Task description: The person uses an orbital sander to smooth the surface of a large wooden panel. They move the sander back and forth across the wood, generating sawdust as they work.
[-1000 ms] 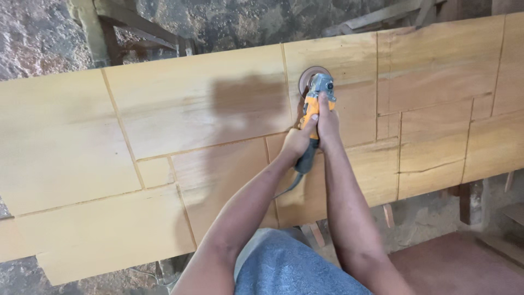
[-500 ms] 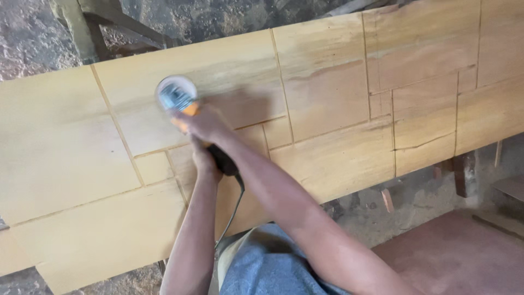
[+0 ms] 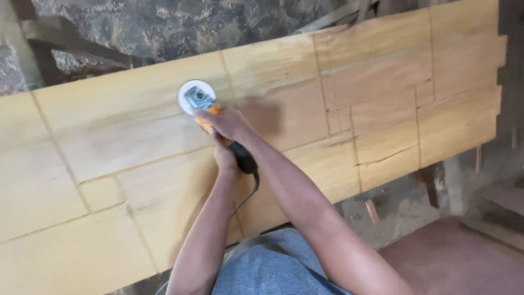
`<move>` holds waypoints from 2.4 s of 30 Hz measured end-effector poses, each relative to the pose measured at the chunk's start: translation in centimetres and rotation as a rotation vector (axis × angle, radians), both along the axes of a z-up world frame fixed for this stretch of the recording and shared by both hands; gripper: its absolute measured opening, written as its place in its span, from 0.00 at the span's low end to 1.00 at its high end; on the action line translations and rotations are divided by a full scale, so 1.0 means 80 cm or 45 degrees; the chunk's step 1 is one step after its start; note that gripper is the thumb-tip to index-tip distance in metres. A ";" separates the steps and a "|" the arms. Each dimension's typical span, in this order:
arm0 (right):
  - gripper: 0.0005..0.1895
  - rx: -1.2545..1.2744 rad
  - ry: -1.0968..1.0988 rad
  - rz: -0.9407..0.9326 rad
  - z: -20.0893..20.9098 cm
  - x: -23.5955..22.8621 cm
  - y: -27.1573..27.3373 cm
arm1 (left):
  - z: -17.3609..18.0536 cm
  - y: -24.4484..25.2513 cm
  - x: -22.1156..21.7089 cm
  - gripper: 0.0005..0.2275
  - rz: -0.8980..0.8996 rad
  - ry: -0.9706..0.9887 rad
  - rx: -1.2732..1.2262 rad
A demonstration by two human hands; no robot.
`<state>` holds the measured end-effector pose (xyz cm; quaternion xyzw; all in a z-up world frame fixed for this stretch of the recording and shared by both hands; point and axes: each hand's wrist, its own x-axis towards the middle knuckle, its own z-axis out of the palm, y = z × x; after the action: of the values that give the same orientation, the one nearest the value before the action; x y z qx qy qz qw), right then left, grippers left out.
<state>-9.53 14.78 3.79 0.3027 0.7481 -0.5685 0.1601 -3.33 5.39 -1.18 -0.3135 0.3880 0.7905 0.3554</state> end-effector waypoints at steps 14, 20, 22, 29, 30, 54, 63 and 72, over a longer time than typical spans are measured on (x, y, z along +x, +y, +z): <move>0.37 -0.267 0.047 -1.001 -0.027 0.229 0.509 | 0.034 0.471 0.114 0.49 -1.114 0.362 -0.468; 0.36 -0.394 0.136 -0.927 0.006 0.198 0.506 | 0.047 0.473 0.087 0.50 -1.187 0.308 -0.406; 0.36 -0.367 0.072 -0.880 0.007 0.170 0.490 | 0.046 0.456 0.069 0.49 -1.143 0.385 -0.455; 0.37 -0.203 0.020 -0.639 -0.001 0.082 0.387 | 0.047 0.361 0.018 0.43 -0.811 0.206 -0.482; 0.37 -0.156 -0.014 -0.610 -0.001 0.075 0.371 | 0.046 0.345 0.013 0.43 -0.794 0.188 -0.452; 0.41 -0.079 -0.085 -0.115 -0.004 -0.047 0.147 | 0.058 0.142 -0.052 0.36 -0.177 0.019 -0.160; 0.45 -0.014 -0.086 -0.167 -0.036 -0.002 0.270 | 0.019 0.250 -0.021 0.40 -0.508 0.088 -0.304; 0.36 -0.345 -0.017 -0.868 0.013 0.089 0.387 | 0.034 0.363 0.006 0.43 -0.998 0.262 -0.270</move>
<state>-2.41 45.78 4.81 0.5145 0.5211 -0.6810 0.0049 -2.86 34.45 1.54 -0.0962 0.5906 0.5783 0.5545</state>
